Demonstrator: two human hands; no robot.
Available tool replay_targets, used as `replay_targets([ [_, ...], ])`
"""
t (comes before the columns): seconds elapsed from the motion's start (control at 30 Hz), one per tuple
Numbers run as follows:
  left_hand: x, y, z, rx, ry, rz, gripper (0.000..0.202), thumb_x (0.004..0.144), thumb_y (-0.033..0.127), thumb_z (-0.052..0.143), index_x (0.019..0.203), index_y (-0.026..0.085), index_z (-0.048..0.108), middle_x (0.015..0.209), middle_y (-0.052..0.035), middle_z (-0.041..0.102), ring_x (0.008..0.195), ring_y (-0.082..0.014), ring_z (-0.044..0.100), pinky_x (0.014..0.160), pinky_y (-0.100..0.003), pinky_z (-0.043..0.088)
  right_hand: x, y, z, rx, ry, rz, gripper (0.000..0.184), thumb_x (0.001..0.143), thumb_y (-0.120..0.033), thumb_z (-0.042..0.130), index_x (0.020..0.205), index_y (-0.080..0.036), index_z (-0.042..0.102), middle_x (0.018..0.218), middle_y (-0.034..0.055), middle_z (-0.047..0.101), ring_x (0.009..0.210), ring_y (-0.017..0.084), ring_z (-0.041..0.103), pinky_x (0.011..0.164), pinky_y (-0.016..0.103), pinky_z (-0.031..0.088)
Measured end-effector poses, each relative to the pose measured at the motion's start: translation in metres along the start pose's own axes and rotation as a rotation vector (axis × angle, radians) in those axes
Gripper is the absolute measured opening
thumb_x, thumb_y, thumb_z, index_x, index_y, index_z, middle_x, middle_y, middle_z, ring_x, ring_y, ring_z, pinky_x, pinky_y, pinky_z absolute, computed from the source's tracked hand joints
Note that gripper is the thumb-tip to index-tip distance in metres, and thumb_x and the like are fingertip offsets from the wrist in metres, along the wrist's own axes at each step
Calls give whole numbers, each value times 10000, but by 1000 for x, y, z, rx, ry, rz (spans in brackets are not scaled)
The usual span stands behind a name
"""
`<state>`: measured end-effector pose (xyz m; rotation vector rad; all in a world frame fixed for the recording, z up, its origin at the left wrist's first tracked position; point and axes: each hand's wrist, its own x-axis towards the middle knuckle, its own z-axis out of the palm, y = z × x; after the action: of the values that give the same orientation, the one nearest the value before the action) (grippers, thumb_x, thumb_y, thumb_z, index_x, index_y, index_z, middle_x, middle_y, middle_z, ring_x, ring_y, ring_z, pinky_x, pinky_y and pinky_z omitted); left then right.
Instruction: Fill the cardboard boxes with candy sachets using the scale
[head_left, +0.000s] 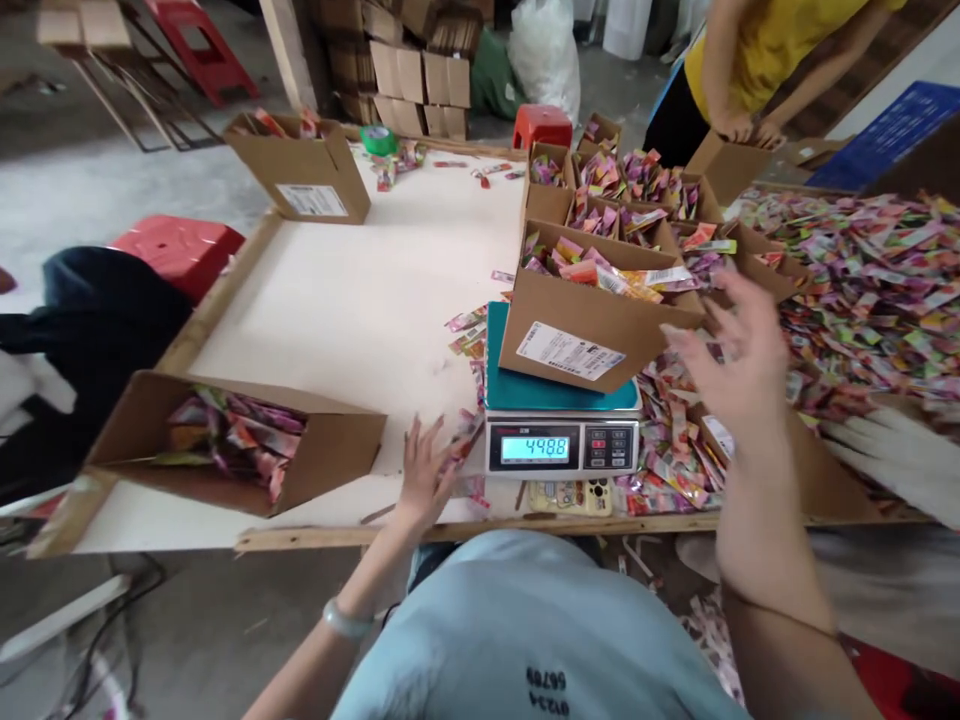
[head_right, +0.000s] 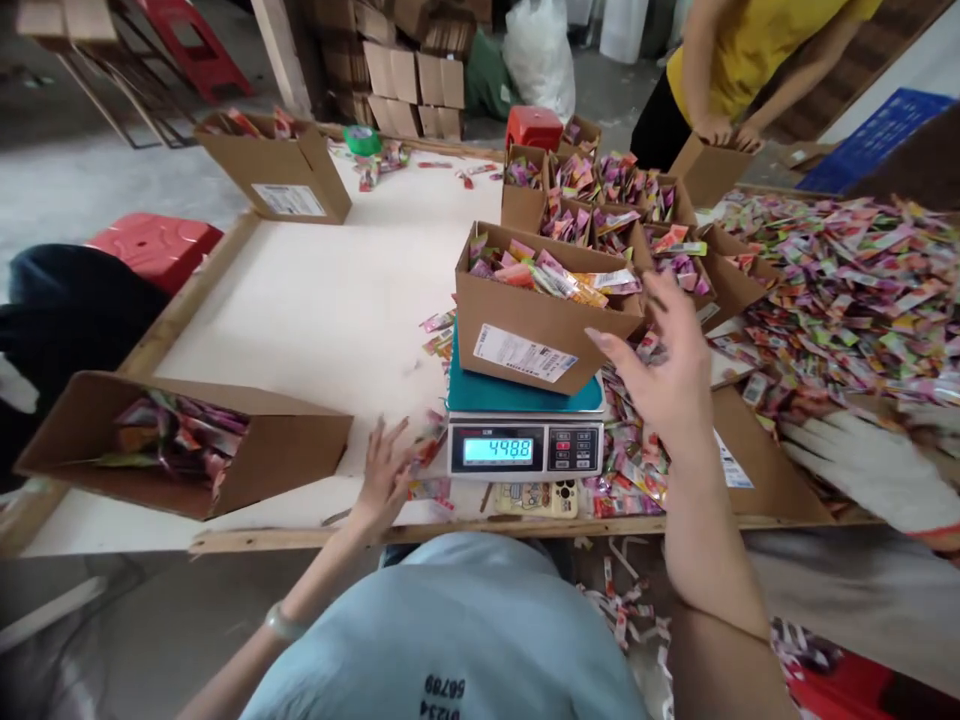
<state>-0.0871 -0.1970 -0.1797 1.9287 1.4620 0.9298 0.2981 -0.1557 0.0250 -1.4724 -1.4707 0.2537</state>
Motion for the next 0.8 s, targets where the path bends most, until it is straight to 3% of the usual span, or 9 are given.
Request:
replay_targets([
  [0.07, -2, -1, -1, 5, 48, 55, 470, 987, 584, 482, 1116, 276, 813, 1587, -103, 531, 1651, -407, 78, 1309, -655, 111, 11, 1, -9, 2, 86, -55, 706, 827, -536, 810, 1440, -308, 543, 1540, 90, 526, 1388, 305, 585, 1211, 534, 452],
  [0.1, 3, 2, -3, -14, 86, 70, 498, 1012, 582, 434, 1091, 262, 807, 1613, -102, 501, 1656, -388, 75, 1316, -640, 112, 16, 1, -13, -6, 126, -88, 669, 837, -517, 810, 1419, -298, 564, 1501, 96, 559, 1356, 301, 613, 1195, 527, 474],
  [0.27, 54, 31, -17, -150, 277, 117, 522, 1086, 516, 315, 1023, 234, 750, 1462, -113, 631, 1566, -284, 384, 1296, -532, 288, 35, 5, -31, -7, 163, -103, 465, 898, -496, 759, 1305, -299, 652, 1386, 74, 643, 1295, 273, 659, 1167, 517, 521],
  [0.43, 97, 68, -4, -305, 343, 200, 462, 1086, 524, 369, 1267, 233, 679, 1466, -139, 620, 1507, -270, 467, 1260, -510, 353, 43, 29, -29, 65, 168, -102, 487, 857, -543, 791, 1249, -285, 661, 1330, 71, 678, 1273, 270, 669, 1175, 553, 513],
  [0.53, 121, 93, 9, -433, 354, 211, 481, 1075, 543, 409, 1456, 285, 551, 1561, -122, 546, 1534, -244, 433, 1285, -474, 328, 56, 53, -11, 184, 106, -109, 603, 845, -665, 750, 1279, -276, 598, 1395, 111, 645, 1338, 257, 627, 1215, 535, 475],
  [0.63, 143, 115, 16, -494, 340, 264, 528, 1051, 575, 456, 1521, 335, 477, 1660, -89, 435, 1605, -244, 312, 1329, -470, 245, 73, 69, 5, 216, 100, -102, 700, 823, -769, 690, 1266, -243, 558, 1430, 148, 620, 1373, 265, 597, 1228, 545, 448],
  [0.7, 151, 121, 14, -499, 353, 292, 540, 1046, 590, 458, 1528, 348, 465, 1686, -76, 394, 1625, -253, 264, 1337, -485, 218, 80, 74, 5, 167, 135, -94, 674, 841, -756, 671, 1265, -247, 543, 1409, 133, 635, 1350, 268, 606, 1205, 539, 467],
  [0.8, 151, 115, 6, -479, 385, 287, 552, 1036, 600, 477, 1522, 339, 469, 1679, -86, 395, 1626, -267, 257, 1327, -502, 238, 69, 82, -15, -7, 162, -18, 547, 931, -686, 573, 1297, -283, 518, 1291, 108, 683, 1151, 256, 684, 1052, 507, 563],
])
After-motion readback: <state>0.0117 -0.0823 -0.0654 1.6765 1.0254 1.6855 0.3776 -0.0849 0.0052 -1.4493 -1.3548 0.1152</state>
